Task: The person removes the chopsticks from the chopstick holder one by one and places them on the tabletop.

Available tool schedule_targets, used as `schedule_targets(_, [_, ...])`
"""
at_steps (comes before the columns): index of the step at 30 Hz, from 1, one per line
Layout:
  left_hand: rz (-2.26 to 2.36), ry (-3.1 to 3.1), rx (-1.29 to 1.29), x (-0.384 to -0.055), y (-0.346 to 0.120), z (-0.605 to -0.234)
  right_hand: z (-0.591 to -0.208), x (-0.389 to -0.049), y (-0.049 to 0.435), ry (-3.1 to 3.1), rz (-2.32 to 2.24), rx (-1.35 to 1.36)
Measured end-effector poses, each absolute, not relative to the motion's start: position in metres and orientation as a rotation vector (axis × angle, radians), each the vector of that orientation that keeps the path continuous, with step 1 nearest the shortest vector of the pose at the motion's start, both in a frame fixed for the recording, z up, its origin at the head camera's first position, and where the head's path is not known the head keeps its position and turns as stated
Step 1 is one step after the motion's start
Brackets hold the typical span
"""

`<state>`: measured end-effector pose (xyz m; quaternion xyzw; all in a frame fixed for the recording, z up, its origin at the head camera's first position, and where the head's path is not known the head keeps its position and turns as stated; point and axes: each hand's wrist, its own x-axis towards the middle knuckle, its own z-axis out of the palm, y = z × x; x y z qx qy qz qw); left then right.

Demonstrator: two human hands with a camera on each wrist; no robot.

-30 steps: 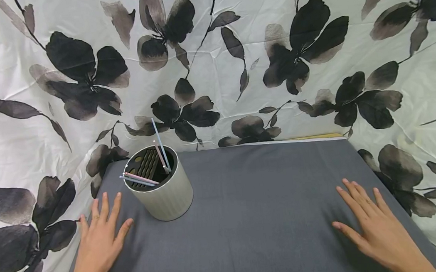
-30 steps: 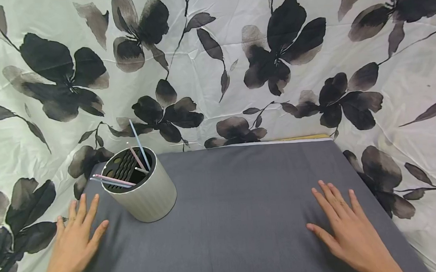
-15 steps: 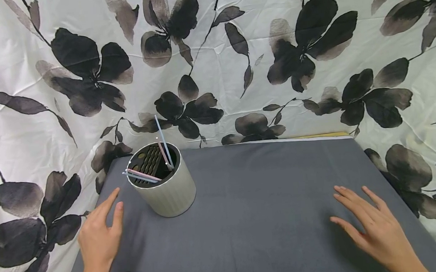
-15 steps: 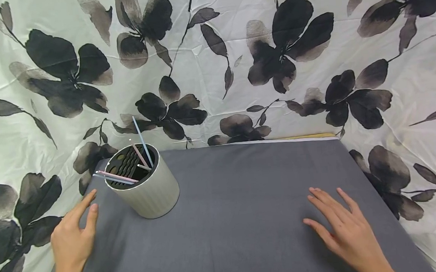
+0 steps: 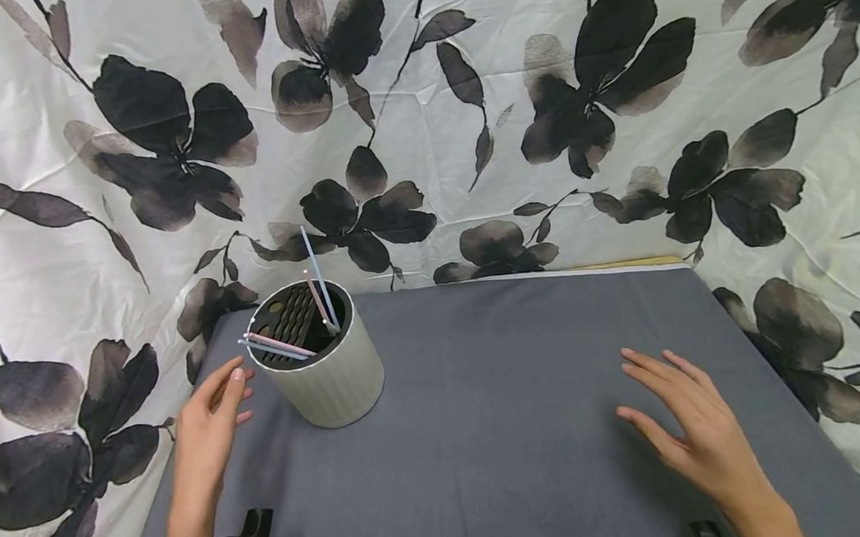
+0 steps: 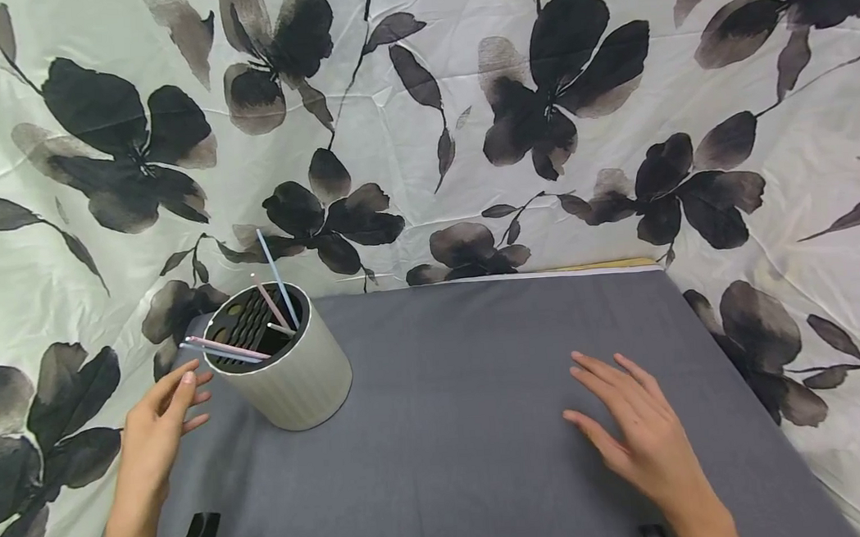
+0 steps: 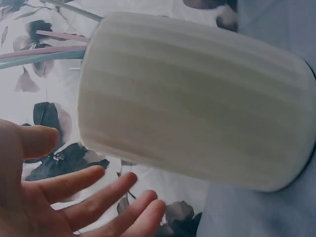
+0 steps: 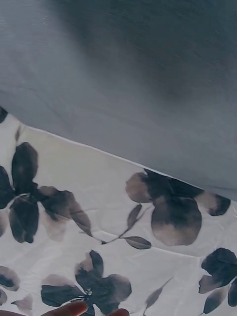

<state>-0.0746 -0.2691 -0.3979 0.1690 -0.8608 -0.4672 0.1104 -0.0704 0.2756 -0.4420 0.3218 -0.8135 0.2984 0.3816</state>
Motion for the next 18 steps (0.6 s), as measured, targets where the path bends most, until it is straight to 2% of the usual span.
schedule_targets(18, [-1.963,-2.386,0.436,-0.098,-0.272,-0.380,-0.443,-0.098,0.205,-1.935,1.052,1.025])
